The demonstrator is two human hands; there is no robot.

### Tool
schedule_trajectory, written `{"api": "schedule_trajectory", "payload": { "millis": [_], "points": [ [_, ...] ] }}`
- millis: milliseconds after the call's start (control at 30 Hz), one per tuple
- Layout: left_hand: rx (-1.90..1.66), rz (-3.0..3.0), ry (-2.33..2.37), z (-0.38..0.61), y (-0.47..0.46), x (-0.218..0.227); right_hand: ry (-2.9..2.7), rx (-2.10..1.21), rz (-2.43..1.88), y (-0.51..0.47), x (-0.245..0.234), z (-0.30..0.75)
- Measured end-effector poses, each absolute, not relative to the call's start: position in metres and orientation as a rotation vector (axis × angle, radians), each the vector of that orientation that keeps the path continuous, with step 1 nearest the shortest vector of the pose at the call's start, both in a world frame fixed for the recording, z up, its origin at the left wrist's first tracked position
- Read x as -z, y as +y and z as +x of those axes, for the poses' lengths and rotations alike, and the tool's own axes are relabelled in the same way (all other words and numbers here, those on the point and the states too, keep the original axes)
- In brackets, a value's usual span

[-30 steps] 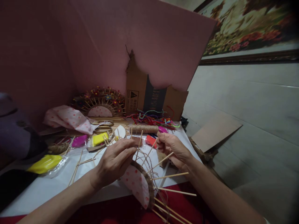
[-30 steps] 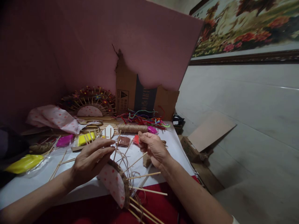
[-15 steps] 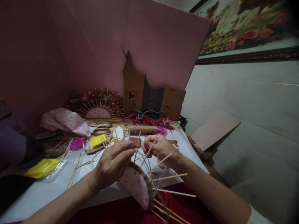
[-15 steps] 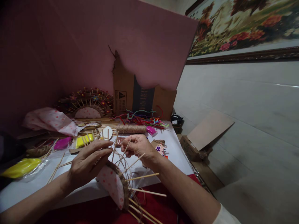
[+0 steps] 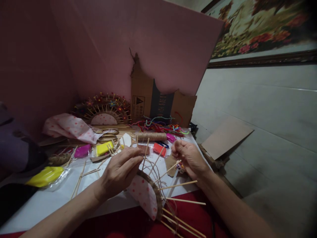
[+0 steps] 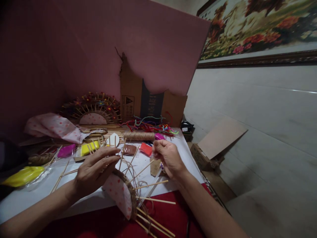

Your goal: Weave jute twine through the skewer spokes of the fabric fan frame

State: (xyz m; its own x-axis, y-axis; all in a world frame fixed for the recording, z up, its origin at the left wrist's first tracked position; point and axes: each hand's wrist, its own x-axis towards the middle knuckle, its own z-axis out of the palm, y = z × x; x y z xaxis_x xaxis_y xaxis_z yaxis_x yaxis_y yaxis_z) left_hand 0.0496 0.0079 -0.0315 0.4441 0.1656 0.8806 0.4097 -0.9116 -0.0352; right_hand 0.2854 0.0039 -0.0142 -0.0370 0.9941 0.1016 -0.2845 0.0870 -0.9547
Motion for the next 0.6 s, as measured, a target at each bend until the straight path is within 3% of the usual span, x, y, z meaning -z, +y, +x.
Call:
{"api": "schedule_trajectory", "payload": {
  "millis": [333, 600],
  "points": [
    [1.478, -2.478, -0.499, 0.051, 0.008, 0.031, -0.769, -0.908, -0.782, 0.006, 0.011, 0.346],
    [1.449, -2.425, -0.536, 0.052, 0.008, 0.035, -0.874, -0.864, -0.837, -0.002, 0.038, 0.329]
  ]
}}
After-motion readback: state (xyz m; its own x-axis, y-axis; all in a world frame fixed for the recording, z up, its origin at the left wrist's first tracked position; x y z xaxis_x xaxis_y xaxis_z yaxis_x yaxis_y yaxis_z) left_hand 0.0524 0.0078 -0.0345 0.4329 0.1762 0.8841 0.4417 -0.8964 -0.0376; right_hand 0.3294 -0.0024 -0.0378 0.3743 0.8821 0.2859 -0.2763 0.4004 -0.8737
